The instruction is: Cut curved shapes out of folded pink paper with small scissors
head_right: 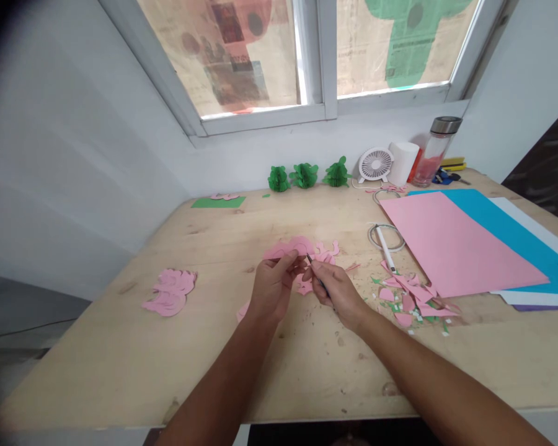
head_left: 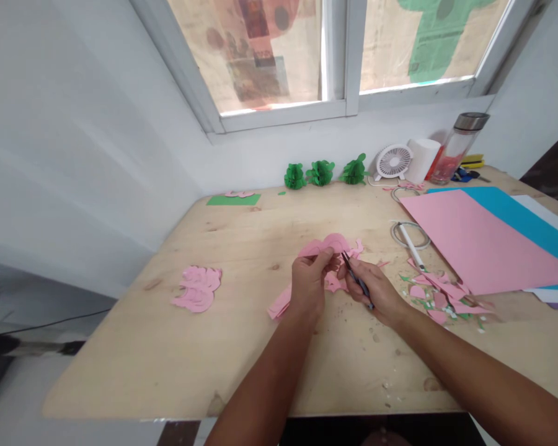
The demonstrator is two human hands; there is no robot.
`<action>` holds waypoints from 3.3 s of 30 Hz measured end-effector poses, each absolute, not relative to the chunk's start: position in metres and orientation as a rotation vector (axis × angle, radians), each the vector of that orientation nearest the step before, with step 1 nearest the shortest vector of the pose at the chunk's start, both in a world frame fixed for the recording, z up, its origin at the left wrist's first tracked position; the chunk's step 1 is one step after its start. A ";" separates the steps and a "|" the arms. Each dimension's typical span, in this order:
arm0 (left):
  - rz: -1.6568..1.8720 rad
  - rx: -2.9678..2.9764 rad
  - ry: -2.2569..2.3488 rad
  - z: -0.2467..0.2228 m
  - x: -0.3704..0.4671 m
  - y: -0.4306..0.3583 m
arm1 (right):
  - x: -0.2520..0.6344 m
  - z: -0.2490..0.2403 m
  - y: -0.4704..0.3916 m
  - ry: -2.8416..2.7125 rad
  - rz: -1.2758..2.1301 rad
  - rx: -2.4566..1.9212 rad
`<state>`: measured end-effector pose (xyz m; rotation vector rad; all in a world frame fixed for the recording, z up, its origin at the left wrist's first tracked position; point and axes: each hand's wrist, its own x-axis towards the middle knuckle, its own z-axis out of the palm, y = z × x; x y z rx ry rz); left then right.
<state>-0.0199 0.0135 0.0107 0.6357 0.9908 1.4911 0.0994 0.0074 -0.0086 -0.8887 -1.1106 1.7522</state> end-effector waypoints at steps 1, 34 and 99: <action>1.489 0.636 0.979 0.011 -0.019 0.013 | 0.100 -0.009 0.007 -1.112 1.750 -0.889; 1.409 0.715 0.935 0.004 -0.006 0.004 | 0.100 -0.008 0.010 -1.043 1.590 -0.965; 1.480 0.621 0.944 0.004 -0.009 0.010 | 0.099 -0.009 0.010 -1.041 1.696 -0.919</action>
